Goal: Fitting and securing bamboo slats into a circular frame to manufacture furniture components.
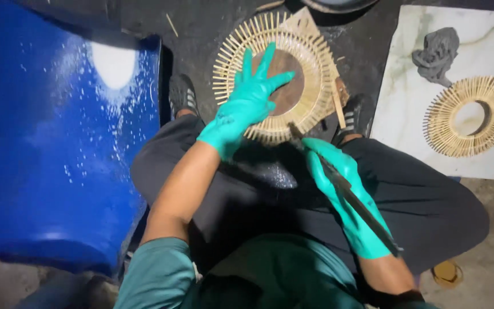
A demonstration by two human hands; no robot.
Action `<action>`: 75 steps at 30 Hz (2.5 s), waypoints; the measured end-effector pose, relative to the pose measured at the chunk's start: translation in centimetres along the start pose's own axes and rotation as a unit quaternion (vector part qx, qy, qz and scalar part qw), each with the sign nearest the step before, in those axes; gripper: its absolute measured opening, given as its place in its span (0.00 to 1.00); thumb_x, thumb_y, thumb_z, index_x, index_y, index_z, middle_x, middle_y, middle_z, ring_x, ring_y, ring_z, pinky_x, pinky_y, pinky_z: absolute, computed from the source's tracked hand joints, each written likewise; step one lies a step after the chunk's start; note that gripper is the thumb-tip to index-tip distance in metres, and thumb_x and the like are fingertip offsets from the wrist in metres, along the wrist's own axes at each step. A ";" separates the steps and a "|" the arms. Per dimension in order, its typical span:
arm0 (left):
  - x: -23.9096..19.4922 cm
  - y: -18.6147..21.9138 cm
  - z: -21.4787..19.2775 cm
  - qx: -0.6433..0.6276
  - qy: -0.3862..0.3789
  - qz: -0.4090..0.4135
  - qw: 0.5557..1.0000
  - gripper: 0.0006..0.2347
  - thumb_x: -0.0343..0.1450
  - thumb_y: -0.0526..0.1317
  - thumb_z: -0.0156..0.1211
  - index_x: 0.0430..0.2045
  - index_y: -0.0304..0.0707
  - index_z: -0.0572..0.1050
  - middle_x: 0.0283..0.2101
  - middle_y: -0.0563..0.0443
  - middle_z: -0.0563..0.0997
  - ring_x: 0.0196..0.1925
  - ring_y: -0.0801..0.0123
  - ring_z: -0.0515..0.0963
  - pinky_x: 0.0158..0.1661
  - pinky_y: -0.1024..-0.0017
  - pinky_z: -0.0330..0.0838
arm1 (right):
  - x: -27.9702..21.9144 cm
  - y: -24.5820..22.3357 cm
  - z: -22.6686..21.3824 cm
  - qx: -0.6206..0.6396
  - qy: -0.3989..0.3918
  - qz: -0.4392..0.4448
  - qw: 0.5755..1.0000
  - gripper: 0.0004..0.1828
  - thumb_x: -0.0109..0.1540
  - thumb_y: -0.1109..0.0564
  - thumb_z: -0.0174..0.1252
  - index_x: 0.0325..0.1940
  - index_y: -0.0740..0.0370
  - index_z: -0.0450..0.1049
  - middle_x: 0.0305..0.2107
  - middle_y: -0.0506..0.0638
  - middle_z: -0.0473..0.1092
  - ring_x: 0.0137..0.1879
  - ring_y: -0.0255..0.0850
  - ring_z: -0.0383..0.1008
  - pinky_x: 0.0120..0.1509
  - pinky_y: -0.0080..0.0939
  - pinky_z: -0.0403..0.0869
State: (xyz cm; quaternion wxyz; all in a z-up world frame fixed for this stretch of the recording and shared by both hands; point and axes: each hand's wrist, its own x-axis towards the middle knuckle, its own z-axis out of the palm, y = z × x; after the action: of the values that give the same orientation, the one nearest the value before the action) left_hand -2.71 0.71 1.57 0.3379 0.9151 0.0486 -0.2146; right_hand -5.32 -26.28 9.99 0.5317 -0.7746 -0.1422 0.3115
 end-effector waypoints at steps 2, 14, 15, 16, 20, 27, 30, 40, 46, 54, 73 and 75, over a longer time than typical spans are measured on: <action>1.0 -0.7 0.8 0.096 0.041 0.017 0.994 0.37 0.62 0.34 0.71 0.69 0.72 0.70 0.80 0.49 0.36 0.75 0.23 0.32 0.65 0.26 0.49 | 0.1 3.5 -0.1 0.124 -0.007 -0.011 0.992 0.18 0.68 0.71 0.53 0.62 0.68 0.73 0.47 0.52 0.77 0.48 0.31 0.76 0.53 0.24 0.71; 1.2 -1.6 1.6 0.049 0.111 0.064 0.991 0.43 0.62 0.51 0.79 0.72 0.57 0.58 0.76 0.28 0.35 0.77 0.26 0.41 0.71 0.32 0.38 | -0.1 -1.9 -4.2 0.008 0.084 0.095 0.992 0.13 0.68 0.66 0.58 0.58 0.69 0.74 0.38 0.57 0.72 0.35 0.41 0.72 0.36 0.37 0.71; 1.3 -1.3 1.3 0.050 0.107 0.067 0.991 0.43 0.62 0.51 0.79 0.72 0.57 0.58 0.76 0.28 0.35 0.77 0.26 0.41 0.71 0.32 0.38 | 0.1 -3.4 -4.5 0.010 0.087 0.097 0.991 0.13 0.68 0.66 0.58 0.58 0.69 0.74 0.38 0.57 0.72 0.35 0.41 0.72 0.36 0.37 0.71; 1.4 -1.0 1.0 0.035 0.101 0.035 0.994 0.44 0.60 0.52 0.79 0.72 0.55 0.57 0.75 0.27 0.36 0.76 0.24 0.41 0.71 0.36 0.37 | 0.2 -4.8 -4.8 0.029 0.146 0.134 0.980 0.25 0.66 0.65 0.56 0.67 0.64 0.65 0.38 0.54 0.75 0.31 0.38 0.72 0.33 0.36 0.72; 1.7 -0.8 0.5 0.049 0.080 0.022 0.995 0.46 0.57 0.53 0.81 0.71 0.57 0.58 0.76 0.27 0.37 0.76 0.23 0.43 0.72 0.39 0.37 | -0.2 -5.8 -5.3 0.132 0.252 0.123 0.951 0.41 0.67 0.63 0.52 0.82 0.58 0.45 0.38 0.55 0.77 0.23 0.33 0.67 0.26 0.34 0.68; 2.5 -0.8 0.1 0.041 0.040 -0.011 0.998 0.48 0.51 0.52 0.83 0.69 0.64 0.60 0.76 0.34 0.37 0.75 0.26 0.46 0.72 0.39 0.38 | 1.2 -1.8 -3.8 0.274 0.153 0.253 0.915 0.30 0.66 0.60 0.50 0.74 0.61 0.68 0.30 0.59 0.79 0.15 0.34 0.59 0.18 0.36 0.61; 2.2 0.1 -0.5 0.033 0.050 -0.013 0.998 0.48 0.52 0.52 0.83 0.69 0.66 0.60 0.76 0.36 0.38 0.75 0.22 0.44 0.72 0.38 0.41 | 1.9 -0.1 -2.7 0.296 0.198 0.283 0.891 0.27 0.66 0.60 0.48 0.71 0.56 0.68 0.31 0.56 0.79 0.15 0.34 0.63 0.19 0.35 0.63; 2.8 0.6 -1.5 0.030 0.016 -0.041 0.999 0.45 0.54 0.48 0.82 0.68 0.68 0.62 0.78 0.41 0.37 0.73 0.14 0.41 0.70 0.38 0.46 | 1.2 3.0 -2.9 0.237 0.148 0.285 0.917 0.21 0.67 0.60 0.53 0.65 0.65 0.74 0.28 0.58 0.77 0.16 0.41 0.66 0.17 0.40 0.63; 2.0 1.6 -1.8 0.016 -0.010 -0.069 0.997 0.45 0.54 0.47 0.81 0.69 0.71 0.60 0.79 0.47 0.36 0.74 0.17 0.40 0.68 0.36 0.51 | 0.5 3.3 -2.4 0.258 0.158 0.281 0.911 0.26 0.65 0.60 0.54 0.69 0.59 0.70 0.27 0.57 0.77 0.16 0.40 0.66 0.17 0.38 0.64; 1.8 2.0 -2.4 0.033 -0.025 -0.067 0.997 0.45 0.55 0.45 0.81 0.68 0.76 0.60 0.79 0.53 0.34 0.77 0.22 0.36 0.67 0.32 0.50 | 0.3 2.9 -1.6 0.257 0.143 0.303 0.906 0.26 0.65 0.60 0.55 0.69 0.60 0.69 0.26 0.58 0.76 0.16 0.40 0.65 0.17 0.39 0.62; 2.1 -0.4 3.8 0.057 0.090 0.011 0.994 0.40 0.60 0.51 0.77 0.69 0.61 0.63 0.76 0.25 0.36 0.78 0.31 0.43 0.70 0.30 0.32 | -1.5 7.4 -1.1 0.301 0.142 0.245 0.910 0.32 0.66 0.54 0.53 0.74 0.63 0.61 0.29 0.57 0.77 0.18 0.38 0.67 0.19 0.38 0.65; 2.2 0.1 3.4 0.061 0.099 0.003 0.993 0.41 0.59 0.50 0.77 0.69 0.60 0.62 0.75 0.24 0.37 0.78 0.32 0.43 0.71 0.31 0.31 | -1.6 7.7 -1.2 0.286 0.098 0.280 0.911 0.31 0.65 0.54 0.54 0.74 0.62 0.65 0.29 0.56 0.77 0.17 0.39 0.67 0.18 0.39 0.64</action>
State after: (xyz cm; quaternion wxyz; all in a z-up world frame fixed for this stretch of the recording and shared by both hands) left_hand -1.96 -1.65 -1.60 0.2757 0.9509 0.0656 -0.1241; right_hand -6.70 -31.07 3.79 0.6329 -0.6240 0.2281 0.3975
